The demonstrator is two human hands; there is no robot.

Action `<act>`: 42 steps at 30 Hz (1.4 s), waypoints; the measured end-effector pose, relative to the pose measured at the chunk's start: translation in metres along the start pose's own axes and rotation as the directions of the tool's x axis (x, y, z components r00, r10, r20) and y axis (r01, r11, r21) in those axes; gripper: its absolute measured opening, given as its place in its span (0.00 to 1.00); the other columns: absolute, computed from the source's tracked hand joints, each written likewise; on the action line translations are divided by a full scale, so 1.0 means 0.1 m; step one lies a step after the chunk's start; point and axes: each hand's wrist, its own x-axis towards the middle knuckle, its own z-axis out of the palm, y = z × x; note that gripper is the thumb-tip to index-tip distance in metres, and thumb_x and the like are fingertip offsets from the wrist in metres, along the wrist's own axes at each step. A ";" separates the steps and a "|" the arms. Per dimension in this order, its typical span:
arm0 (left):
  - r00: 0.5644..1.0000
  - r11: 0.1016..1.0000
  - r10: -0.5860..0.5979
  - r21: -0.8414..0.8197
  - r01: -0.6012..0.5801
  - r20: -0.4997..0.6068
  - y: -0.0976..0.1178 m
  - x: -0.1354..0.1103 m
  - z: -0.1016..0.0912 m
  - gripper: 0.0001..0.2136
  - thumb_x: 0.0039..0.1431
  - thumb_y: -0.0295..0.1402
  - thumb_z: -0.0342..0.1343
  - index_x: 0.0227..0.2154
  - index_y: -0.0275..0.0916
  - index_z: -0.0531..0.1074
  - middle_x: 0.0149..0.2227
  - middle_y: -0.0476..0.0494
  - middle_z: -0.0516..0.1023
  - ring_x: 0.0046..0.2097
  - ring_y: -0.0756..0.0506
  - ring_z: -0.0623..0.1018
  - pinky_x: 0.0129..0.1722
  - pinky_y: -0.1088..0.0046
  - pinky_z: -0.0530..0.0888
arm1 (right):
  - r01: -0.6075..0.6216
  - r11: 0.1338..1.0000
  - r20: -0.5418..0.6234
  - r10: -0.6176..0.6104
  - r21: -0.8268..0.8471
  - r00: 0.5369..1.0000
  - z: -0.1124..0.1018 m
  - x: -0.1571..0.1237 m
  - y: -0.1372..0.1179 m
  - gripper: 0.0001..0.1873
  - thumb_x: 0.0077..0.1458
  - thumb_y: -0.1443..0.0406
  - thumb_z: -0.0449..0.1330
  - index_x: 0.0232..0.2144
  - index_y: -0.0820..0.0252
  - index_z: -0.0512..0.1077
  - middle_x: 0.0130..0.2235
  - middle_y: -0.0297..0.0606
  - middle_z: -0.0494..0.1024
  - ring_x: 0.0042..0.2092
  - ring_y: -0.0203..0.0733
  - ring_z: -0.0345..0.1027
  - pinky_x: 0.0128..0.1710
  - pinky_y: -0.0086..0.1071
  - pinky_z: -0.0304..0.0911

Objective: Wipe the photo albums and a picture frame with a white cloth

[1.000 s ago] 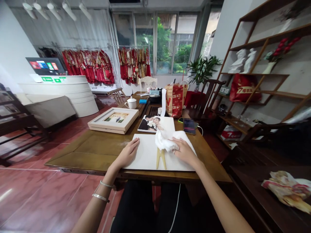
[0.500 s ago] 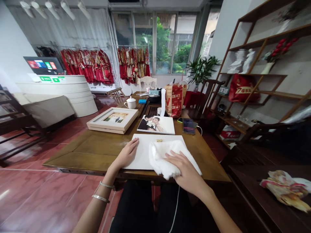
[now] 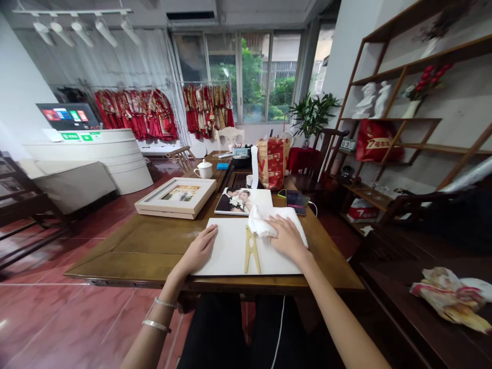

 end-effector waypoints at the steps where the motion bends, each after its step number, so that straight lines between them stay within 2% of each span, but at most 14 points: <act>1: 1.000 1.000 0.003 0.001 -0.003 -0.001 0.00 0.00 0.00 0.19 0.61 0.31 0.40 0.53 0.35 0.65 0.60 0.38 0.61 0.62 0.43 0.59 0.61 0.63 0.57 | -0.009 1.000 -0.001 0.009 -0.009 1.000 0.01 0.04 -0.02 0.30 0.45 0.70 0.51 0.53 0.59 0.65 0.58 0.37 0.64 0.62 0.44 0.47 0.62 0.44 0.37; 5: 1.000 1.000 0.003 0.015 -0.003 0.010 0.00 0.00 0.00 0.20 0.60 0.30 0.40 0.53 0.33 0.65 0.60 0.37 0.61 0.62 0.43 0.59 0.61 0.62 0.57 | 0.037 0.999 0.025 -0.037 -0.008 0.999 0.01 -0.07 -0.12 0.32 0.41 0.72 0.50 0.52 0.62 0.66 0.57 0.38 0.66 0.61 0.45 0.49 0.62 0.45 0.37; 9: 1.000 1.000 -0.006 0.028 0.005 0.019 0.02 0.00 -0.01 0.20 0.60 0.30 0.39 0.53 0.32 0.64 0.60 0.36 0.60 0.62 0.42 0.58 0.61 0.63 0.56 | 0.116 0.991 0.085 -0.120 0.060 0.989 -0.12 -0.54 -0.17 0.36 0.38 0.74 0.49 0.54 0.58 0.65 0.58 0.35 0.64 0.62 0.44 0.49 0.62 0.45 0.38; 12: 1.000 1.000 -0.006 0.026 0.006 0.015 0.02 0.00 0.00 0.20 0.60 0.30 0.39 0.53 0.31 0.64 0.60 0.35 0.60 0.62 0.42 0.59 0.61 0.63 0.57 | 0.087 0.988 0.162 -0.107 0.125 0.981 -0.27 -0.91 -0.17 0.37 0.39 0.74 0.49 0.54 0.51 0.63 0.59 0.32 0.61 0.62 0.45 0.47 0.61 0.46 0.43; 15: 1.000 1.000 0.002 0.018 -0.002 -0.001 0.00 0.00 0.01 0.20 0.60 0.30 0.40 0.53 0.33 0.65 0.60 0.37 0.61 0.62 0.42 0.59 0.60 0.63 0.57 | 0.035 0.983 0.232 -0.077 0.181 0.970 -0.36 -1.04 -0.10 0.37 0.40 0.74 0.50 0.54 0.46 0.63 0.60 0.29 0.60 0.62 0.48 0.48 0.60 0.46 0.47; 18: 1.000 1.000 0.007 0.010 -0.006 -0.011 -0.01 0.00 0.01 0.20 0.60 0.31 0.40 0.53 0.33 0.65 0.60 0.37 0.61 0.62 0.42 0.59 0.60 0.63 0.57 | -0.012 0.980 0.241 -0.037 0.198 0.970 -0.31 -0.86 -0.02 0.36 0.41 0.73 0.50 0.55 0.46 0.62 0.60 0.30 0.59 0.62 0.48 0.46 0.60 0.47 0.45; 21: 1.000 1.000 -0.001 0.002 0.001 -0.005 -0.01 0.00 0.01 0.20 0.60 0.31 0.40 0.53 0.32 0.65 0.60 0.36 0.61 0.62 0.42 0.59 0.61 0.63 0.57 | -0.061 0.990 0.166 0.039 0.128 0.985 -0.17 -0.44 0.01 0.34 0.43 0.72 0.50 0.55 0.52 0.63 0.61 0.34 0.58 0.63 0.48 0.44 0.60 0.45 0.44; 25: 1.000 1.000 -0.007 -0.001 0.007 0.004 0.00 0.01 0.00 0.20 0.60 0.31 0.40 0.53 0.33 0.65 0.60 0.37 0.61 0.62 0.43 0.59 0.61 0.63 0.57 | -0.089 0.995 0.075 0.086 0.037 0.993 -0.02 0.10 -0.06 0.30 0.46 0.71 0.51 0.54 0.60 0.64 0.58 0.41 0.64 0.61 0.45 0.49 0.61 0.41 0.40; 27: 1.000 1.000 -0.009 0.005 0.009 0.011 0.00 0.01 0.00 0.20 0.60 0.31 0.40 0.53 0.33 0.65 0.60 0.37 0.61 0.62 0.43 0.59 0.61 0.63 0.56 | -0.105 0.994 0.050 0.103 0.034 0.993 0.03 0.25 -0.12 0.29 0.47 0.70 0.50 0.54 0.60 0.64 0.57 0.42 0.65 0.61 0.46 0.50 0.61 0.43 0.38; 29: 1.000 1.000 -0.014 0.006 0.014 0.014 0.01 0.01 0.00 0.20 0.60 0.31 0.39 0.53 0.32 0.64 0.60 0.36 0.61 0.62 0.42 0.59 0.61 0.62 0.56 | -0.102 0.994 0.042 0.100 0.035 0.994 0.05 0.27 -0.19 0.29 0.46 0.71 0.50 0.53 0.61 0.65 0.57 0.43 0.66 0.61 0.47 0.50 0.61 0.44 0.37; 32: 1.000 1.000 -0.016 0.001 0.016 0.015 0.02 0.01 0.00 0.20 0.60 0.30 0.40 0.53 0.31 0.64 0.60 0.35 0.60 0.62 0.42 0.59 0.61 0.61 0.56 | -0.064 0.997 0.059 0.062 0.044 0.996 0.05 0.07 -0.28 0.31 0.44 0.72 0.50 0.53 0.62 0.65 0.57 0.42 0.66 0.61 0.45 0.49 0.62 0.42 0.36; 37: 1.000 1.000 -0.008 0.015 0.008 0.010 0.02 0.00 0.00 0.20 0.60 0.30 0.39 0.53 0.32 0.64 0.60 0.36 0.61 0.62 0.43 0.59 0.61 0.63 0.57 | 0.052 0.993 0.093 -0.062 0.101 0.994 -0.10 -0.61 -0.35 0.36 0.40 0.74 0.49 0.55 0.57 0.63 0.58 0.36 0.63 0.62 0.43 0.47 0.62 0.44 0.37; 40: 1.000 1.000 -0.007 0.024 0.006 0.012 0.01 0.00 0.00 0.20 0.60 0.30 0.39 0.53 0.32 0.64 0.60 0.36 0.61 0.62 0.43 0.59 0.61 0.63 0.57 | 0.100 0.978 0.190 -0.134 0.181 0.973 -0.29 -0.94 -0.33 0.36 0.40 0.74 0.49 0.55 0.52 0.63 0.59 0.33 0.61 0.62 0.44 0.46 0.62 0.46 0.38; 42: 1.000 1.000 0.001 0.028 -0.002 0.010 0.00 0.00 0.00 0.20 0.60 0.30 0.39 0.53 0.32 0.64 0.60 0.37 0.61 0.62 0.43 0.59 0.61 0.63 0.57 | 0.080 0.969 0.276 -0.145 0.234 0.950 -0.39 -1.02 -0.28 0.36 0.41 0.74 0.50 0.54 0.49 0.63 0.60 0.31 0.61 0.62 0.45 0.47 0.61 0.46 0.41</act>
